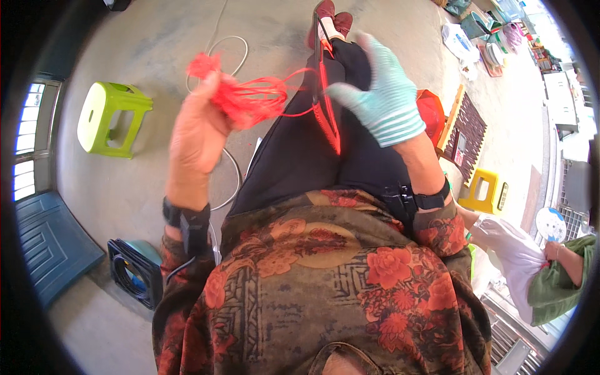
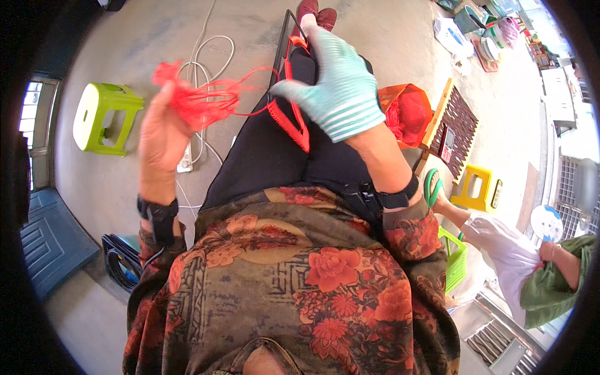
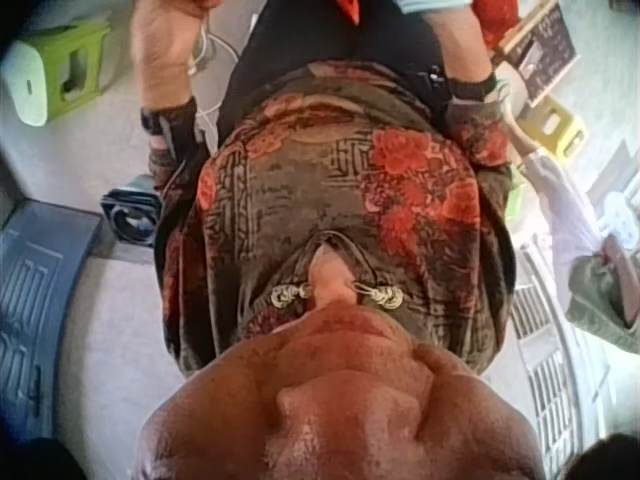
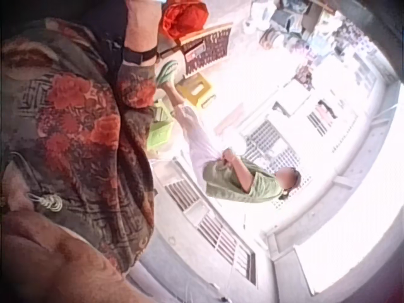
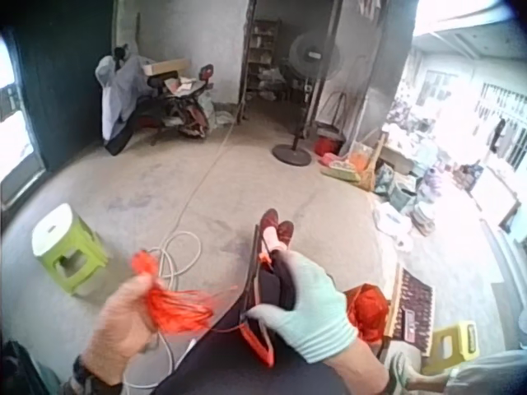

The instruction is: The recorder is winding red twine around a red plastic netting shuttle.

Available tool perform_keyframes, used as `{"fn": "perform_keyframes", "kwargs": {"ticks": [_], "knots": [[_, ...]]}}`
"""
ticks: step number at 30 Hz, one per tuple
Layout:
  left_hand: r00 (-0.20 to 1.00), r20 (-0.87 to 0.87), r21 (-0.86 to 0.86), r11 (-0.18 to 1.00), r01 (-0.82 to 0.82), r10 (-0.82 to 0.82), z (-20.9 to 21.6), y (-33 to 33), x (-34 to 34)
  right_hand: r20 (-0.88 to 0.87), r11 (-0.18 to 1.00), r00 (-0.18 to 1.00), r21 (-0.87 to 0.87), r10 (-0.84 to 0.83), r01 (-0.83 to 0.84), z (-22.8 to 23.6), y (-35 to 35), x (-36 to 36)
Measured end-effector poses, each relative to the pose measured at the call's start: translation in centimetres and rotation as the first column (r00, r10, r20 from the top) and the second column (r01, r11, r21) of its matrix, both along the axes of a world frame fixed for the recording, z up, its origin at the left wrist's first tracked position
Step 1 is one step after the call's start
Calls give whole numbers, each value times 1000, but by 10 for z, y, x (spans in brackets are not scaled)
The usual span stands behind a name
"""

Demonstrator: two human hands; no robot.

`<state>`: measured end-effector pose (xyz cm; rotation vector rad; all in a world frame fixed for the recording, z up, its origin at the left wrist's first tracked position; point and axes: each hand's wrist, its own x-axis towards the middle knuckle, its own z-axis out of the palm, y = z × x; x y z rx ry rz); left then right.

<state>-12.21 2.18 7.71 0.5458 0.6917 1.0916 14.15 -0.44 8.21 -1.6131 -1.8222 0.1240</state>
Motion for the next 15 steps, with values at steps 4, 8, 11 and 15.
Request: {"fn": "perform_keyframes", "kwargs": {"ticks": [4,8,11,15], "knots": [[856,435,365,924,118,-281,55,-2,-26,345,886,873,189,344,-424,4,17,-30],[909,333,404,909,104,-252,80,-1,-43,-808,730,536,-211,244,-650,38,10,-17],[985,-171,255,967,32,12,38,1,-28,-993,794,110,-39,35,-607,23,-1,2],[716,-686,198,914,355,-129,-9,-7,38,-993,791,-112,47,-28,-611,8,-27,7]]}}
